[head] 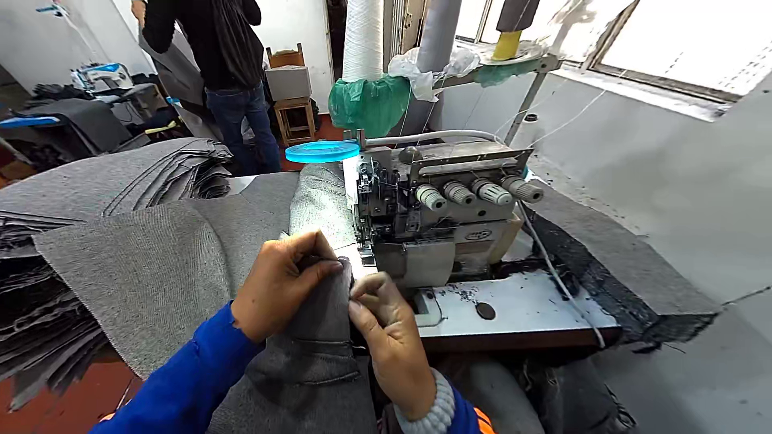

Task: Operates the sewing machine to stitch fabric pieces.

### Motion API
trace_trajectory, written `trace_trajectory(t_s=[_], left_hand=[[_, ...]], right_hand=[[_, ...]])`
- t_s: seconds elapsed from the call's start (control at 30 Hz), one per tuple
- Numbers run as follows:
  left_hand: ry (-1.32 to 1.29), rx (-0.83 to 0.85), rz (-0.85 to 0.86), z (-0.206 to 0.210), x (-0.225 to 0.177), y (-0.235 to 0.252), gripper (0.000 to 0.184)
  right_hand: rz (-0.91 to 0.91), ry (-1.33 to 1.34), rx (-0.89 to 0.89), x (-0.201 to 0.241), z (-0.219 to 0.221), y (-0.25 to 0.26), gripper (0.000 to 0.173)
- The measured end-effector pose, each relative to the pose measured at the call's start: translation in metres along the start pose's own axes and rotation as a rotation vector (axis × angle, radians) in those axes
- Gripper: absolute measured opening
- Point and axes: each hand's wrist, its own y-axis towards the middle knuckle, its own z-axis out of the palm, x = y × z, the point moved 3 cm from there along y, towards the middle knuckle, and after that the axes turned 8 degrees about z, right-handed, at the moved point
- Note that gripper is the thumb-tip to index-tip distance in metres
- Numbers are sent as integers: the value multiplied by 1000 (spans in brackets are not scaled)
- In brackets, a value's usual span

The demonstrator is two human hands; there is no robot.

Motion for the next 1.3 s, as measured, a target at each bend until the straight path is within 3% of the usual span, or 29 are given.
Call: trace_trajectory(t_s=[0.1, 0.2, 0.27, 0.33, 0.4, 0.57, 0.67, 0.8, 0.93, 1.1, 1.3], left_hand=[[147, -56, 37, 18, 26, -4, 16], [530, -134, 215, 38, 30, -12, 16], [741, -149, 284, 49, 13, -22, 16], [824, -76, 239, 59, -8, -28, 30], [847, 13, 179, 69, -16, -28, 41], [665, 17, 92, 66, -4, -14, 25], [600, 50, 117, 55, -18, -13, 26], [523, 181, 216, 59, -47, -41, 58], [666, 236, 311, 71, -39, -71, 80], [753, 221, 482, 59, -15, -61, 38], [621, 259, 524, 35, 0, -22, 30]], right_hand=[[194, -94, 113, -28, 5, -27, 38], [368, -173, 112, -51, 9, -54, 17], [321, -194, 152, -50, 3, -62, 18], [254, -204, 173, -42, -4, -63, 20], [208, -208, 169, -35, -11, -59, 21], [161, -133, 148, -24, -27, -31, 29], [184, -81, 201, -21, -32, -22, 34], [166, -139, 248, -20, -34, -21, 42], [-12, -366, 149, -21, -37, -19, 46], [-113, -578, 10, -22, -28, -15, 42], [12, -678, -98, -19, -18, 2, 47]])
